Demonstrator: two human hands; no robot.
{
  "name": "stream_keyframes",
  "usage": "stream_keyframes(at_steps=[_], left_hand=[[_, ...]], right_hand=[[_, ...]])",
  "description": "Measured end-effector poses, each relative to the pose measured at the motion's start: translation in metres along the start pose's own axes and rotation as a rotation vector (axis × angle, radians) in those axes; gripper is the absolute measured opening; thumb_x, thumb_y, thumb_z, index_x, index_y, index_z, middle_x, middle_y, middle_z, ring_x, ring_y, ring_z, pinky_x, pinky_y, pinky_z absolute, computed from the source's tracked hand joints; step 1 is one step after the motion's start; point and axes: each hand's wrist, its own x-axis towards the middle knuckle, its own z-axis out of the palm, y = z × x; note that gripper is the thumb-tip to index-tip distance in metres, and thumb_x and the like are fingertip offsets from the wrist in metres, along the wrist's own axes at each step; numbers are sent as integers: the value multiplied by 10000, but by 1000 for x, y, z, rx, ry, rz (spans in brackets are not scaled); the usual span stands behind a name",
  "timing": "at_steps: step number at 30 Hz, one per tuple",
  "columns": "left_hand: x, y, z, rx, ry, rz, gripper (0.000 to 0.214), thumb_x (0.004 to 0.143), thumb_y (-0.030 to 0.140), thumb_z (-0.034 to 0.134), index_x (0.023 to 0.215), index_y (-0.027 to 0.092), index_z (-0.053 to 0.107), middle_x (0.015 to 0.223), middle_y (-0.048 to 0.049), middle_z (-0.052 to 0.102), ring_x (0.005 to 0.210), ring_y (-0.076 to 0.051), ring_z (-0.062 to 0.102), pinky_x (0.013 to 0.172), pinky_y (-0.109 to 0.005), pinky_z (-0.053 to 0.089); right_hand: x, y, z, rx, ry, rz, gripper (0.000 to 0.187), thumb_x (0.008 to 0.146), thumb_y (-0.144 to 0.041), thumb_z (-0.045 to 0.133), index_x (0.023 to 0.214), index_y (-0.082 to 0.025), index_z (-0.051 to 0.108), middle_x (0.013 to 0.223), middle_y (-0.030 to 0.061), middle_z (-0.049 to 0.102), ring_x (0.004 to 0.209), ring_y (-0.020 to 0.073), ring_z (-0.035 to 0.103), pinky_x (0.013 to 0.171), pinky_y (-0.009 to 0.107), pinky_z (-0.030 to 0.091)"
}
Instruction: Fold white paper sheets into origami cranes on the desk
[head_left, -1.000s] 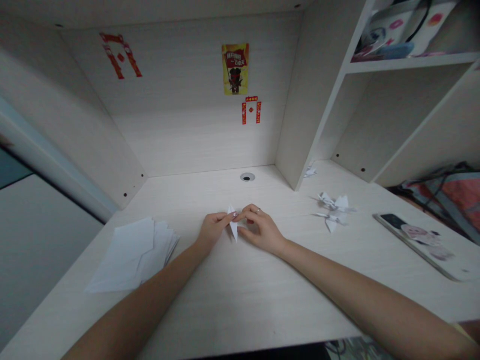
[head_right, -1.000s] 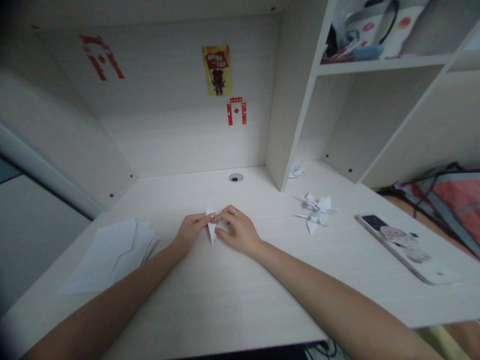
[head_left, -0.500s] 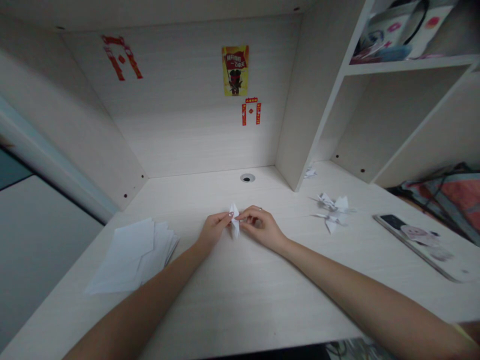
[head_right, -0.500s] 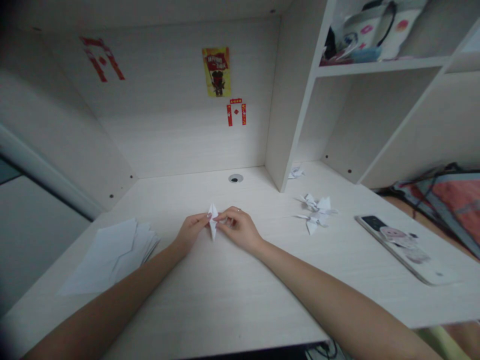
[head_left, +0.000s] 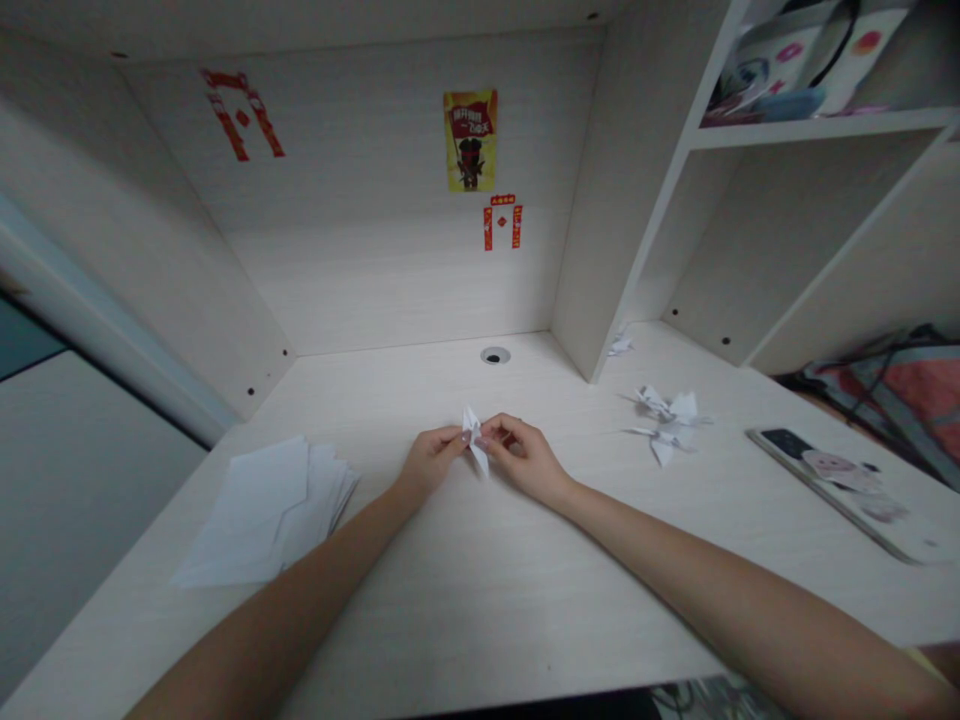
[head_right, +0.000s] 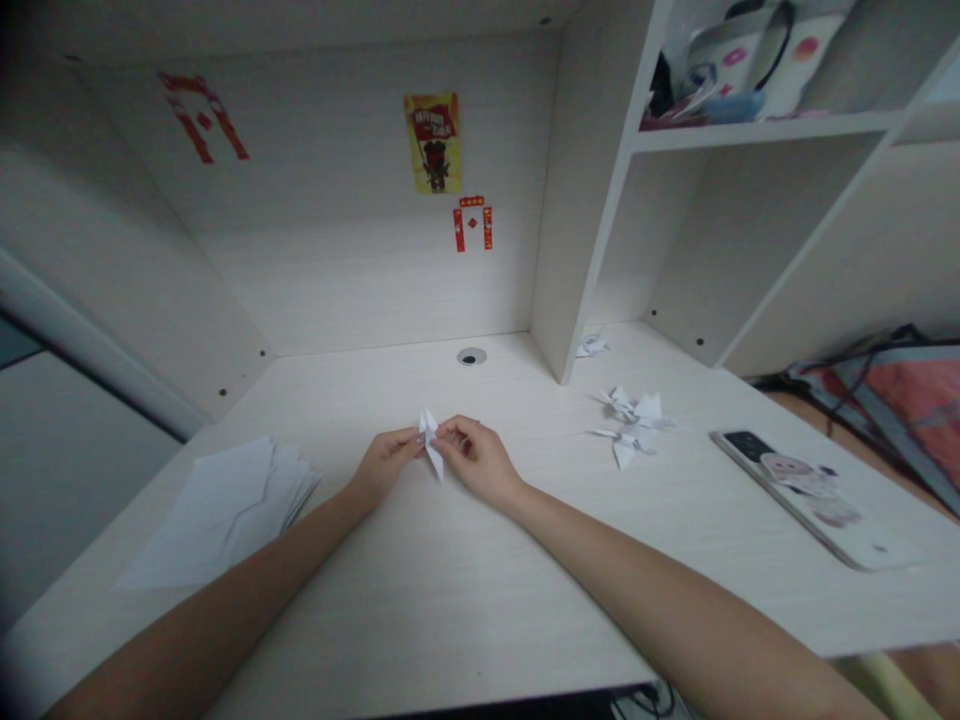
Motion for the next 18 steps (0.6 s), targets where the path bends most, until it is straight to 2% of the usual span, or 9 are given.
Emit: stream_keyframes(at_steps=[13,18], left_hand=[[-2,8,3,13,-14,49,327,760,437,551,652,136,621,661,-13,569,672,-147,499,664,-248,390],[-4,8,4,60,-11,41,303,774,402,550,639,134,598,631,11,495,641,-119,455,610,-225,351]], right_hand=[[-1,-1,1,-7,75,-21,154,782,-338,581,778,-185,594,625,-10,558,582,123,495,594,248,396],[0,1,3,25,126,-22,169,757,-346,613,785,-191,551,597,-27,517,552,114,469,556,237,386]])
